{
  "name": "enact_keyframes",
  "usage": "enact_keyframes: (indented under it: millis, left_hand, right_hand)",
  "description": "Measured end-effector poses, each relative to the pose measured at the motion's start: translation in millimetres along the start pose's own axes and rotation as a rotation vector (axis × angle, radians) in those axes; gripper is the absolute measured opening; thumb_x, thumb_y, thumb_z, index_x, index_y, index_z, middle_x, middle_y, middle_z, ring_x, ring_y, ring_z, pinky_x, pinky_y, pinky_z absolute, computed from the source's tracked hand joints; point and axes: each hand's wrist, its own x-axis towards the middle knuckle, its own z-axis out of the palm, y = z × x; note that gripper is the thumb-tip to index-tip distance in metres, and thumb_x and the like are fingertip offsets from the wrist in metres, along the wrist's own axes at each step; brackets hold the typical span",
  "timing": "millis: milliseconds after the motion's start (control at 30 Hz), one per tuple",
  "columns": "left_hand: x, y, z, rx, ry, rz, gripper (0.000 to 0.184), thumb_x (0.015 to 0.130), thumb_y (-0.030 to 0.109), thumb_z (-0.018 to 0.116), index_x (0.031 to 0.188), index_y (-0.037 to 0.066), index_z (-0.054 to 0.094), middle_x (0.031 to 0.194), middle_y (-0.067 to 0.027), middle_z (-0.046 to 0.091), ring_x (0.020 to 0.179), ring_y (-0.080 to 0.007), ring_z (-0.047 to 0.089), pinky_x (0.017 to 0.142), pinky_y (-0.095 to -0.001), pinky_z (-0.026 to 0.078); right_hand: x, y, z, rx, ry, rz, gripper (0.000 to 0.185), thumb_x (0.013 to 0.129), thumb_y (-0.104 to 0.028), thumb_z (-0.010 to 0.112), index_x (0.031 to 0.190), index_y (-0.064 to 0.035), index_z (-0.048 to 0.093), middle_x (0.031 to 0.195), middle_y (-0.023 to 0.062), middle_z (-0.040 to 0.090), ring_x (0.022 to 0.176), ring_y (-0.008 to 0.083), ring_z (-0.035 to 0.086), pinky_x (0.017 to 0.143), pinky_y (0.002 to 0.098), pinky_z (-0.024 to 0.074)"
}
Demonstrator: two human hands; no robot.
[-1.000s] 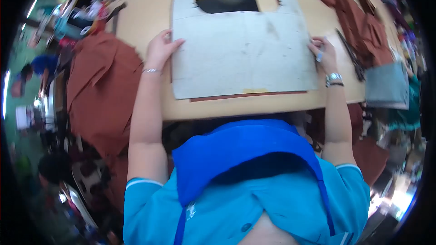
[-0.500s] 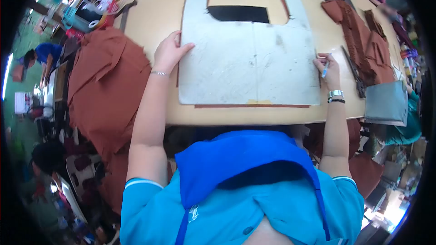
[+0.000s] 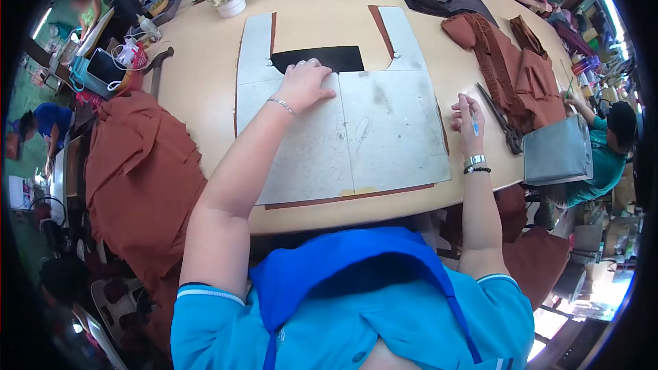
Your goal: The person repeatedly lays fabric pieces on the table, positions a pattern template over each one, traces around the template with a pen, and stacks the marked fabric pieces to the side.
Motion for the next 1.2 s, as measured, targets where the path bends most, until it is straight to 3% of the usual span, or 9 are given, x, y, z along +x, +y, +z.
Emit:
enact_keyframes:
  millis: [167,367,467,567,667,700,933,1100,1200]
  left_hand:
    - [0.7,-2.9,-0.7,0.010,-0.001,0.021,0.050,0.076,0.040,0.076,0.118,0.014,0.066,0.117,-0.0065,0.060,0.114,-0.0268,0.055,0.098,-0.0431,0.041]
    - [-1.4,-0.1,-4.0,0.063,-0.009,0.036,0.050,0.077,0.041,0.076,0.118,0.014,0.066,0.117,-0.0059,0.060,0.113,-0.0262,0.056,0.099,-0.0433,0.040]
    - [-2.7,1.0,-2.9,0.084,-0.008,0.038,0.050,0.077,0.041,0.075,0.118,0.015,0.066,0.117,-0.0053,0.060,0.113,-0.0258,0.056,0.099,-0.0446,0.039]
    - [-4.1,1.0,-1.7,0.086,-0.011,0.037,0.050,0.077,0.042,0.075,0.119,0.015,0.065,0.118,-0.0052,0.060,0.114,-0.0256,0.056,0.099,-0.0458,0.039]
    - [-4.8,2.1,-1.9,0.086,-0.018,0.027,0.051,0.078,0.041,0.075,0.120,0.015,0.064,0.118,-0.0054,0.060,0.114,-0.0259,0.056,0.100,-0.0466,0.038]
    - [-4.8,2.9,-2.2,0.088,-0.020,0.023,0.051,0.078,0.041,0.075,0.121,0.015,0.064,0.118,-0.0055,0.060,0.114,-0.0261,0.056,0.100,-0.0468,0.038]
    - [-17.9,3.8,1.5,-0.020,0.078,0.020,0.048,0.079,0.037,0.075,0.118,0.012,0.062,0.116,-0.0062,0.059,0.116,-0.0257,0.054,0.101,-0.0482,0.036]
    - [-43.7,-4.9,22.8,-0.027,0.374,0.081,0.036,0.081,0.032,0.075,0.110,0.013,0.066,0.112,-0.0088,0.059,0.110,-0.0289,0.055,0.098,-0.0453,0.040]
    - [-61.1,-10.4,20.6,-0.092,0.370,-0.028,0.032,0.079,0.031,0.076,0.105,0.013,0.069,0.110,-0.0097,0.059,0.106,-0.0300,0.056,0.092,-0.0430,0.044]
  right_hand:
    - [5.1,-16.2,19.6,0.044,0.023,-0.128,0.043,0.100,-0.043,0.049,0.116,-0.0039,0.059,0.084,0.0000,0.061,0.068,0.0052,0.053,0.059,0.0194,0.0459]
    - [12.6,-26.5,76.2,0.144,-0.188,-0.178,0.056,0.101,-0.051,0.040,0.118,-0.0033,0.065,0.084,0.0012,0.062,0.073,0.0067,0.054,0.060,0.0222,0.0471]
    - [18.3,-20.2,112.0,0.061,-0.304,-0.338,0.050,0.101,-0.045,0.046,0.117,-0.0039,0.067,0.089,0.0021,0.065,0.077,0.0072,0.056,0.063,0.0234,0.0481]
    - [8.1,-27.6,146.0,0.053,-0.339,-0.256,0.035,0.097,-0.033,0.058,0.115,-0.0042,0.068,0.091,0.0029,0.068,0.078,0.0083,0.060,0.067,0.0240,0.0501]
    - [12.7,-12.7,178.5,-0.009,-0.383,-0.392,0.026,0.090,-0.019,0.066,0.112,-0.0041,0.069,0.088,0.0032,0.071,0.076,0.0094,0.064,0.070,0.0234,0.0511]
    - [7.2,-15.9,187.6,0.103,-0.418,-0.321,0.021,0.086,-0.015,0.067,0.103,-0.0030,0.070,0.083,0.0038,0.071,0.072,0.0104,0.065,0.069,0.0242,0.0521]
    - [1.5,-14.0,210.1,-0.182,-0.406,-0.564,0.013,0.080,-0.016,0.067,0.082,-0.0034,0.065,0.075,0.0072,0.068,0.069,0.0138,0.066,0.063,0.0275,0.0521]
    - [-2.9,-14.3,211.1,-0.209,-0.428,-0.536,0.012,0.080,-0.015,0.066,0.081,-0.0030,0.064,0.072,0.0082,0.067,0.068,0.0157,0.067,0.064,0.0284,0.0532]
    - [-3.4,-15.5,211.8,-0.221,-0.436,-0.546,0.011,0.079,-0.013,0.067,0.080,-0.0028,0.064,0.070,0.0080,0.067,0.067,0.0152,0.067,0.062,0.0278,0.0531]
